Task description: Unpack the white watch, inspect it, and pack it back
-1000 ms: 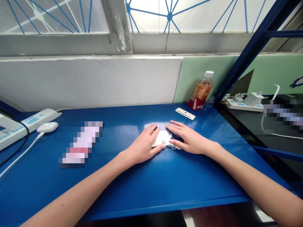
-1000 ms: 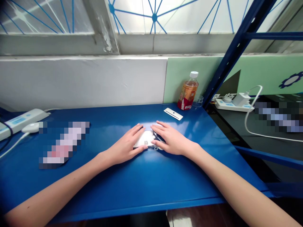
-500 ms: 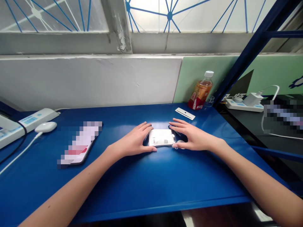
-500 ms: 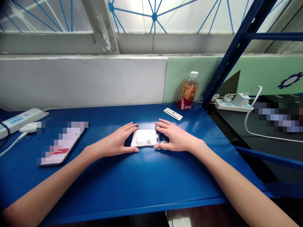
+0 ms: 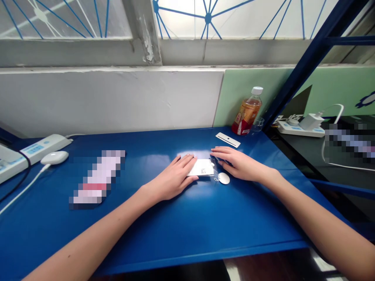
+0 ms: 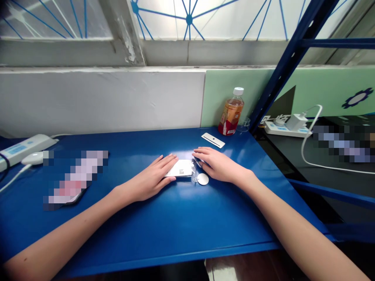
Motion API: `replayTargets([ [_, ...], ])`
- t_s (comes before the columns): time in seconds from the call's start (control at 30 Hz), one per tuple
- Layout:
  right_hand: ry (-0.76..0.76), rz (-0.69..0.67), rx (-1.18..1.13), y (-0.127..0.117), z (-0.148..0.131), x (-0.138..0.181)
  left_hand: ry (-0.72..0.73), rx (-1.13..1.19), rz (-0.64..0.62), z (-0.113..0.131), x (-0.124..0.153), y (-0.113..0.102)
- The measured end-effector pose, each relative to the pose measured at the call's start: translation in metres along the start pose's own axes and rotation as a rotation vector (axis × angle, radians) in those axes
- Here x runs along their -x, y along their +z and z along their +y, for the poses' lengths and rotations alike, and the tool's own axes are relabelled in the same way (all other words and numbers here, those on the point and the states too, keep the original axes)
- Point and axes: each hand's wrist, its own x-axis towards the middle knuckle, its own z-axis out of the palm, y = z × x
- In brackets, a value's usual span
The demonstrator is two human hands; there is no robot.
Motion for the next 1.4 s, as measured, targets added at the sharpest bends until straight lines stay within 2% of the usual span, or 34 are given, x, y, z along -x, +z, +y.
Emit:
replayTargets([
  [0.17, -0.038, 0.092, -0.009, 0.001, 0.006, 0.000, 0.039, 0.047, 0.027, -0.005, -0.001, -0.001],
  [0.33, -0.049, 0.228, -0.199, -0.008, 0.002, 0.001, 0.079, 0.066, 0.041, -0.005, 0.002, -0.008],
  [0.6, 0.156, 0.465, -0.603, -0.021, -0.011, -0.002, 0.115, 0.056, 0.072, -0.004, 0.004, -0.018],
  [0.77, 0.370, 0.464, -0.741, -0.017, -0.013, -0.005, 0.107, 0.077, 0.077, -0.008, 0.003, -0.014],
  [0.93, 0.425, 0.360, -0.801, 0.003, -0.015, -0.010, 0.051, 0.125, 0.176, -0.005, 0.002, -0.008],
  [1.07, 0.403, 0.249, -0.712, 0.016, -0.012, -0.011, 0.093, 0.127, 0.167, -0.001, 0.001, -0.004],
  [1.17, 0.367, 0.212, -0.510, 0.017, -0.009, -0.009, 0.103, 0.121, 0.148, 0.001, 0.001, -0.003],
  [1.3, 0.163, 0.192, -0.027, 0.006, -0.009, -0.001, 0.094, 0.084, 0.179, 0.000, 0.000, -0.002],
  [1.4, 0.018, 0.056, 0.057, -0.004, -0.014, 0.003, 0.086, 0.020, 0.210, -0.002, 0.000, -0.001],
])
